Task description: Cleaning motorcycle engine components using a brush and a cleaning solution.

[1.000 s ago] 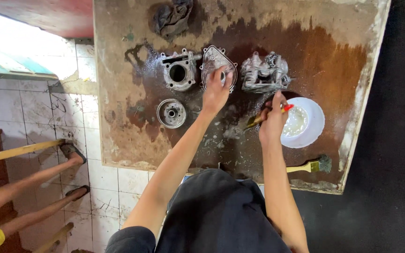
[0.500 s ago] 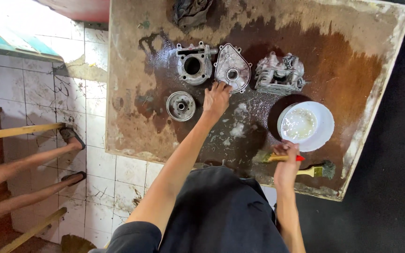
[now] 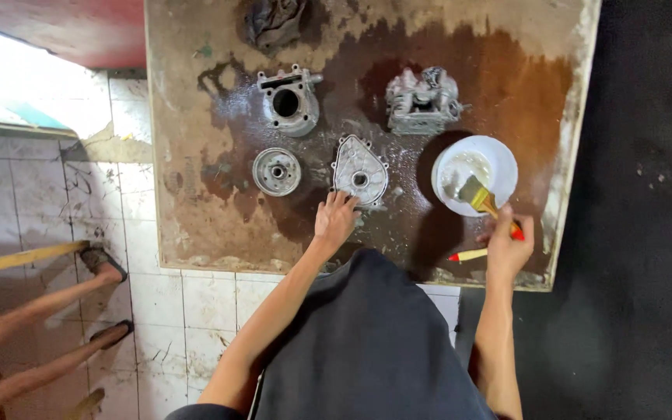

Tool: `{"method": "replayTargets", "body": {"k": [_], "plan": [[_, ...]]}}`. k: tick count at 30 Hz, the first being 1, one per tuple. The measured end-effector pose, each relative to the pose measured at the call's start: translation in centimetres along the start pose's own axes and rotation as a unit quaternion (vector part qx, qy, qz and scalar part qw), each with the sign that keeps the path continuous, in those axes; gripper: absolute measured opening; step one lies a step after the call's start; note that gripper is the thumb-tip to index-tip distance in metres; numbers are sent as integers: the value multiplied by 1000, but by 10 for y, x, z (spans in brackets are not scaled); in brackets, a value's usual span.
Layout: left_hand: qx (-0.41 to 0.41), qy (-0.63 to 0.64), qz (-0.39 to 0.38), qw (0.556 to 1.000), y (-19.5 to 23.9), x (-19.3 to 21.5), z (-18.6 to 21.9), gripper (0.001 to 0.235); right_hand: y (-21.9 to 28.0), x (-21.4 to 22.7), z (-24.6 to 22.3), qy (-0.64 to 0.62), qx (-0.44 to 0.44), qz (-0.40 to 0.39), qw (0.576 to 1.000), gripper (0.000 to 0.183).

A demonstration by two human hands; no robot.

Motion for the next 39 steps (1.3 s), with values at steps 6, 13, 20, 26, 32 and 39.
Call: {"method": "replayTargets", "body": {"k": [6,13,20,26,32,39], "plan": [[-4,0,4,1000,27,4,13,39,-19,-1,-30,337,296,87,890,28],[-4,-12,31,999,34,-18,7,37,-28,-25,-14,303,323,40,896,21],[-20,4,28,999,45,-24,1,38,-50,-16,61,-20,29,113,993,39],[11,34,40,999,53,-31,-17,48,4,-27,29,-239,-6,115,964,35],[-31,-104,-41,993,54,-52,-6,74,74,-113,7,12,167,-242,956,20],[-37,-54,-54,996,58,-52,-10,73,101,-169,-1,221,407,-303,833,23]]}}
Point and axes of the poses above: each hand's wrist, its own y-axis away from the middle knuckle, its own x-axis out of the back of the hand, z = x × y, the point moved 6 cm from there along -y, towards the middle knuckle, and after that the axes turned 3 degrees about -y, right-handed, at the moved point
